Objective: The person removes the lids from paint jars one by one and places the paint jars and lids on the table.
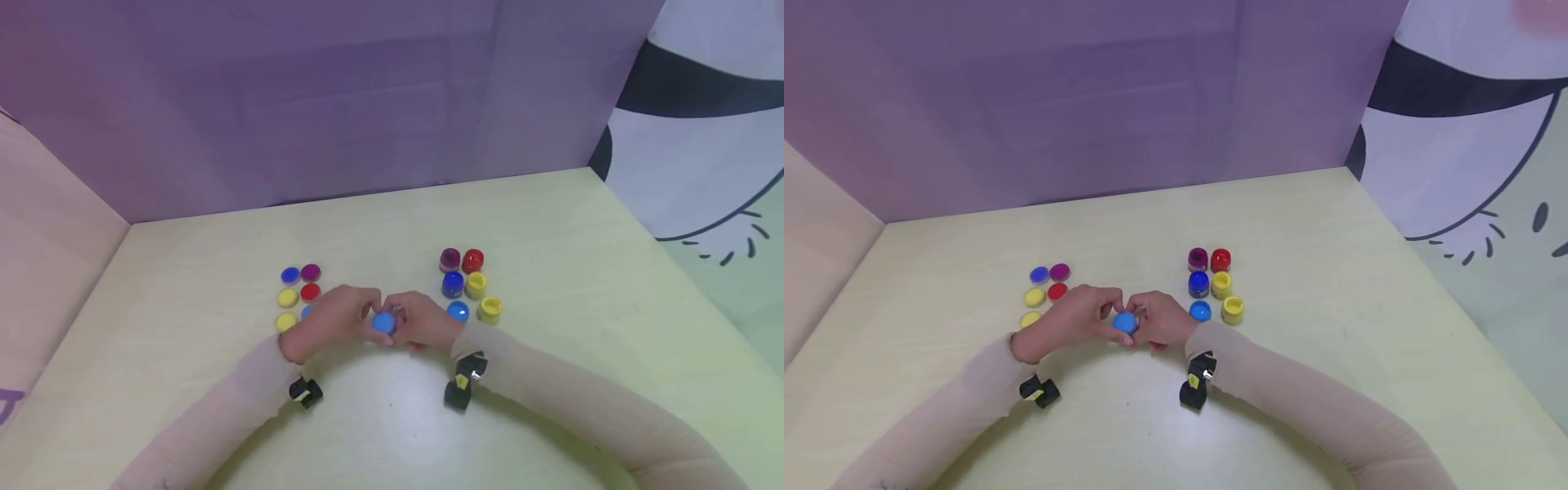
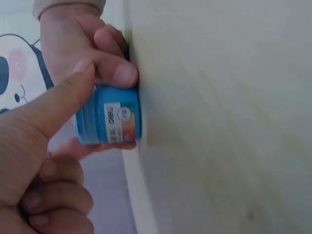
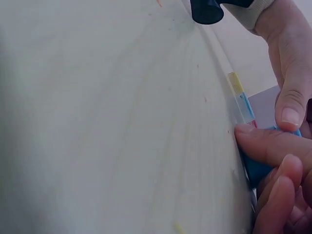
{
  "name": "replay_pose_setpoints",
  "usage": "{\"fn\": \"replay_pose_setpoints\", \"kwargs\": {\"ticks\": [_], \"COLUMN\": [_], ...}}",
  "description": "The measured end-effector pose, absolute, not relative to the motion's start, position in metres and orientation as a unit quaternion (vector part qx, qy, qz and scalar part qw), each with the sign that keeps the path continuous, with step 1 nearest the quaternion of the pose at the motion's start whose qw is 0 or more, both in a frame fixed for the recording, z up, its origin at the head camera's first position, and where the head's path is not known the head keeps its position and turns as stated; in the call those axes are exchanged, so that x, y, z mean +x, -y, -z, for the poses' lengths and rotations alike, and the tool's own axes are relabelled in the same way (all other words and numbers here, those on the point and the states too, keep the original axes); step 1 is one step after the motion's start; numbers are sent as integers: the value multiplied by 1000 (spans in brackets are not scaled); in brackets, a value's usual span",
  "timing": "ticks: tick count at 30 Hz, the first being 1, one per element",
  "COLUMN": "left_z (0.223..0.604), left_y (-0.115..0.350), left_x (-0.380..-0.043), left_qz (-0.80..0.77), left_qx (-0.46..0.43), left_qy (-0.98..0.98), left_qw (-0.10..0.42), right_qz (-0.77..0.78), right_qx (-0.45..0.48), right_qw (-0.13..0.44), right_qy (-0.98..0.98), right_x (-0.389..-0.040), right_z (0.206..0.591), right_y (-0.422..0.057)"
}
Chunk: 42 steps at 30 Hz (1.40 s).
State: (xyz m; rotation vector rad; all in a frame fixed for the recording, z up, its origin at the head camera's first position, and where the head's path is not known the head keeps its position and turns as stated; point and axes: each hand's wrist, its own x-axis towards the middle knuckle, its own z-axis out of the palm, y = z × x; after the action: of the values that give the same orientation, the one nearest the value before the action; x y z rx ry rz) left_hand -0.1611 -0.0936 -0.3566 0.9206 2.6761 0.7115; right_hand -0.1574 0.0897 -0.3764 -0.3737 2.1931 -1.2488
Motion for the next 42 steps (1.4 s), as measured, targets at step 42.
{"fn": "replay_pose_setpoints", "kwargs": {"ticks": [42], "left_z": [340], "left_y": [91], "left_x": [-157], "left_qz": [-215], "left_qx": [298], "left_qy": [-921], "left_qw": [133], "right_qz": [477], "right_qx": [-132], "right_qw": [310], "right_qy": [-812], "right_x": [-160], "right_z": [379], "right_y": [-91]}}
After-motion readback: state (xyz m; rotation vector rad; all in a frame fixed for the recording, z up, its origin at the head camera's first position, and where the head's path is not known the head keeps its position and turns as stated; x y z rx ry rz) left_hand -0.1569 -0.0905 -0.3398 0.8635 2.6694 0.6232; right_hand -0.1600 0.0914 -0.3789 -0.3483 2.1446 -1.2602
